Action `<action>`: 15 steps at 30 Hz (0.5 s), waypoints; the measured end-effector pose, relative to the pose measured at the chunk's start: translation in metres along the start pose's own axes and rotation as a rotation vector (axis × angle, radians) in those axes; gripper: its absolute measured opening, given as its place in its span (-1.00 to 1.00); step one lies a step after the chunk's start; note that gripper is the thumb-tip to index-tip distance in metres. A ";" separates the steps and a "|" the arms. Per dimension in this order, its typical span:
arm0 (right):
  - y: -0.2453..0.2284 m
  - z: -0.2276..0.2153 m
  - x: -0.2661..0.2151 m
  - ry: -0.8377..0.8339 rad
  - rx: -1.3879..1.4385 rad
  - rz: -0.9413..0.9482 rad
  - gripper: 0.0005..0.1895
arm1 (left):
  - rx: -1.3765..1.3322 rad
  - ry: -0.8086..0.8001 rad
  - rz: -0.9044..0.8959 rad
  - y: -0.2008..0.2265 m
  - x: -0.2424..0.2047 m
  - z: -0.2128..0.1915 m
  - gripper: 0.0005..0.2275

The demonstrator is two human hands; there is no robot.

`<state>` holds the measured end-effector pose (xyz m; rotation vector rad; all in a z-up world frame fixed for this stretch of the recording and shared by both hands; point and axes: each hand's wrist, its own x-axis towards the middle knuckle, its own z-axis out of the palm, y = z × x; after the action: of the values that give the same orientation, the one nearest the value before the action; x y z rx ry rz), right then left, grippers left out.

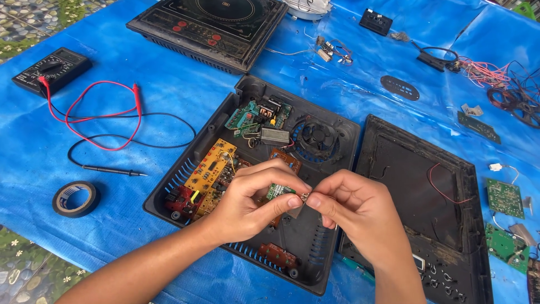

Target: Assembling and connecting small circuit modules and wires within an electronic device housing

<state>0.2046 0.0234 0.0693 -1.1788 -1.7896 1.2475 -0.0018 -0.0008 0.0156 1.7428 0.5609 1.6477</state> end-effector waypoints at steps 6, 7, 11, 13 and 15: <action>0.011 0.009 0.004 -0.083 0.171 -0.192 -0.92 | -0.248 -0.015 -0.140 -0.008 -0.004 -0.002 -0.86; 0.010 0.011 0.003 -0.082 0.172 -0.190 -0.92 | -0.248 -0.016 -0.142 -0.010 -0.004 -0.002 -0.86; 0.002 0.023 -0.001 0.059 -0.007 -0.303 -0.96 | -0.298 0.038 -0.169 -0.012 -0.003 -0.003 -0.85; -0.004 0.028 -0.003 0.111 -0.114 -0.365 -0.95 | -0.254 0.067 -0.155 -0.012 -0.003 -0.003 -0.86; -0.013 0.033 -0.006 0.193 -0.243 -0.476 -0.95 | -0.245 0.101 -0.146 -0.012 -0.002 -0.003 -0.86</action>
<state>0.1744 0.0038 0.0702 -0.8849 -1.9591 0.6365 -0.0035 0.0064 0.0053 1.4160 0.4967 1.6337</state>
